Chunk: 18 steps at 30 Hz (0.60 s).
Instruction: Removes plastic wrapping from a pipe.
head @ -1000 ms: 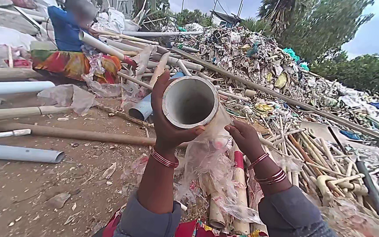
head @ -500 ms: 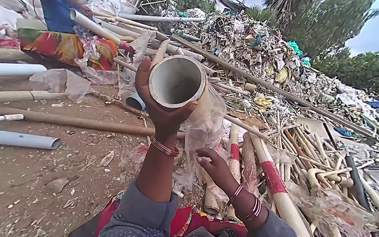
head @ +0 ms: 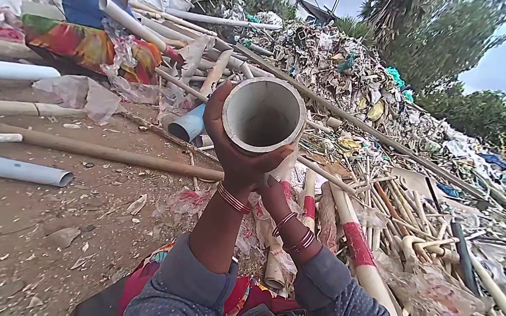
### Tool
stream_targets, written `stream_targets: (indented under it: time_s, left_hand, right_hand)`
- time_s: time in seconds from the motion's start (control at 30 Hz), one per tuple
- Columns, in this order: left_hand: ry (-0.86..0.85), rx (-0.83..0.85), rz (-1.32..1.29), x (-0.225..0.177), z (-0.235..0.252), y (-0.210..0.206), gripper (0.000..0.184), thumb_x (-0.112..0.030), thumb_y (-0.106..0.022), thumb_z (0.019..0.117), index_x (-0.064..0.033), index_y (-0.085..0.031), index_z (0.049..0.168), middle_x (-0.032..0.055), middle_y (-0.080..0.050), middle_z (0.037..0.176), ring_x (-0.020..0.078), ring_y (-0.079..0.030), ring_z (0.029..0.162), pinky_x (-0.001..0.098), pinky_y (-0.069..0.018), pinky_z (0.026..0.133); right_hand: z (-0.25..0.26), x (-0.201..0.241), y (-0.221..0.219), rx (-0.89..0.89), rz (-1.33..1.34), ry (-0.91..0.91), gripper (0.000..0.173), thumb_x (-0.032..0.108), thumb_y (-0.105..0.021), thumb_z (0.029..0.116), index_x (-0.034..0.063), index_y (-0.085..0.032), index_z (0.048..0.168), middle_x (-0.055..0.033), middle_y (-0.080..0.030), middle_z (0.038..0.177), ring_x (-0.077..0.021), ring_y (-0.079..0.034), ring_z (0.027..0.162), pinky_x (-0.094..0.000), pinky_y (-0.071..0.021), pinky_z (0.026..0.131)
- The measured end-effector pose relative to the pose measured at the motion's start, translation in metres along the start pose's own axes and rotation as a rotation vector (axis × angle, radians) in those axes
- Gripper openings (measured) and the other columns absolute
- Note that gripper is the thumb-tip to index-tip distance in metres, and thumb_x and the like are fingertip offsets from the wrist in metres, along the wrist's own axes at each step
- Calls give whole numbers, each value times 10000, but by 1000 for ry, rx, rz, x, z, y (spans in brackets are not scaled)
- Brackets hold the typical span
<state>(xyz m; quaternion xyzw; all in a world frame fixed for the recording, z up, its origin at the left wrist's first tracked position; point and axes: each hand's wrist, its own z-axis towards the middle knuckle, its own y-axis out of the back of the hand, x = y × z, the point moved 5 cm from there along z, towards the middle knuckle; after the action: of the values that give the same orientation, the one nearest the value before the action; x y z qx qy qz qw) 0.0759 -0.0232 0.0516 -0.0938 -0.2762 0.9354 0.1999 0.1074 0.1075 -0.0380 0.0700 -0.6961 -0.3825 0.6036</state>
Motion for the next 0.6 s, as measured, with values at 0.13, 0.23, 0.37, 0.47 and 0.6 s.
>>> stream_targets:
  time_s: [0.13,0.23,0.37,0.47,0.6]
  left_hand:
    - [-40,-53,12,8,4,12,981,-558,-843,742,57,-405,1368,-5,-506,1348,34,-501,1271,252,-432,1112]
    - [-35,-64,54,20,15,35,1010,-582,-797,768,116,-373,1363,51,-484,1371,58,-486,1284,265,-415,1119]
    - [-20,7,30,31,26,64,1101,-671,-764,762,111,-331,1406,58,-475,1411,96,-485,1319,318,-409,1147]
    - [-47,84,49,27,25,65,1100,-693,-720,795,128,-343,1421,97,-457,1460,109,-460,1351,314,-378,1165]
    - [-51,100,26,16,18,54,1094,-694,-742,768,119,-378,1404,49,-488,1419,75,-481,1319,268,-398,1147]
  right_hand:
    - [-15,-9,2,63,-251,38,458,312,-362,1129,-6,-633,940,-88,-581,801,-205,-587,781,-438,-474,748]
    - [-36,-23,20,19,-257,101,446,275,-388,1116,-1,-624,856,-51,-557,729,-159,-568,711,-389,-467,695]
    - [-56,-16,59,-59,-620,208,472,285,-407,1100,-64,-629,872,-192,-622,766,-336,-650,768,-523,-467,692]
    - [-56,-13,77,-105,-795,231,494,294,-411,1100,-92,-652,909,-267,-675,861,-441,-694,867,-603,-482,722]
    - [-38,-14,113,-203,-877,193,493,305,-415,1112,-101,-678,1017,-302,-695,989,-475,-689,980,-650,-471,804]
